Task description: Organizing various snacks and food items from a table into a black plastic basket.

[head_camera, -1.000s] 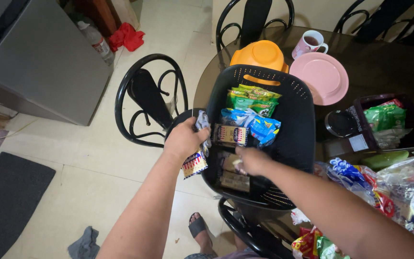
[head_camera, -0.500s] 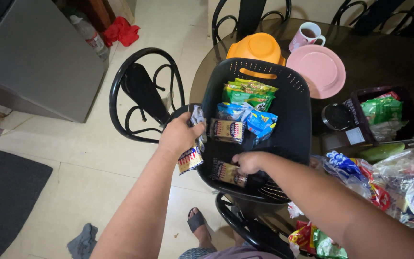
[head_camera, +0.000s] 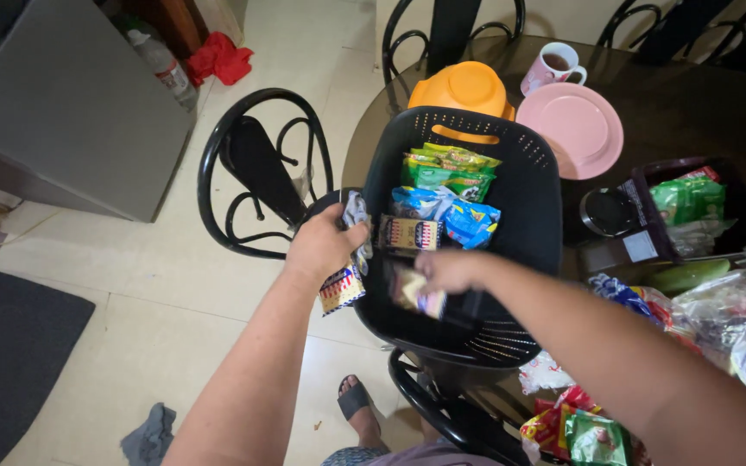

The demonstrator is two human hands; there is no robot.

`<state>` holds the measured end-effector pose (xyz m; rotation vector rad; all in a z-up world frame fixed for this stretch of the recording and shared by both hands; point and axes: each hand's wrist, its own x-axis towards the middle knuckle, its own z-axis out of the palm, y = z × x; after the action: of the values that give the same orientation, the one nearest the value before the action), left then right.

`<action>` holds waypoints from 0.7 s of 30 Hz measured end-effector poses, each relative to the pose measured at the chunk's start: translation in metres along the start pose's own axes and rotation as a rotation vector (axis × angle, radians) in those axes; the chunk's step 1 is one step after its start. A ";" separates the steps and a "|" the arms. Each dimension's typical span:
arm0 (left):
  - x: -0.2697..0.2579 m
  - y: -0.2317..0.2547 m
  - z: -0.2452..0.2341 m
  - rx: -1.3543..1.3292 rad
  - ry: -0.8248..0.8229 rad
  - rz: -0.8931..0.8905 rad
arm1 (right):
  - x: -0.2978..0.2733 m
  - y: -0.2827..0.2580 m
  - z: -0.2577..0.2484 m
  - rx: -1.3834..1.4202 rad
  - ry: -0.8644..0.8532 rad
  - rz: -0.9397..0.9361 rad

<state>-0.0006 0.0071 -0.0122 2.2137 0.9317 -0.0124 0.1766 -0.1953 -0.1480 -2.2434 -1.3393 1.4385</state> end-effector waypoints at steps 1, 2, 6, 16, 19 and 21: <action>-0.001 0.002 0.001 -0.001 -0.003 0.002 | -0.004 -0.005 -0.015 0.001 0.000 0.003; -0.002 0.003 0.001 -0.010 -0.001 -0.010 | -0.005 -0.011 -0.030 -0.017 0.114 0.004; -0.006 0.008 -0.004 -0.021 -0.012 -0.029 | 0.005 -0.016 -0.071 0.093 0.274 0.009; -0.003 0.002 0.000 0.021 -0.009 -0.046 | 0.025 -0.006 -0.062 -0.062 0.569 -0.011; -0.006 0.010 -0.005 0.041 -0.023 -0.061 | 0.011 -0.016 -0.058 -0.068 0.783 -0.013; -0.008 0.012 -0.006 0.034 -0.010 -0.063 | 0.002 -0.022 -0.056 -0.094 0.931 -0.111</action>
<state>-0.0003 -0.0001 0.0019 2.2124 1.0024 -0.0692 0.2087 -0.1634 -0.1081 -2.3351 -1.1493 0.1822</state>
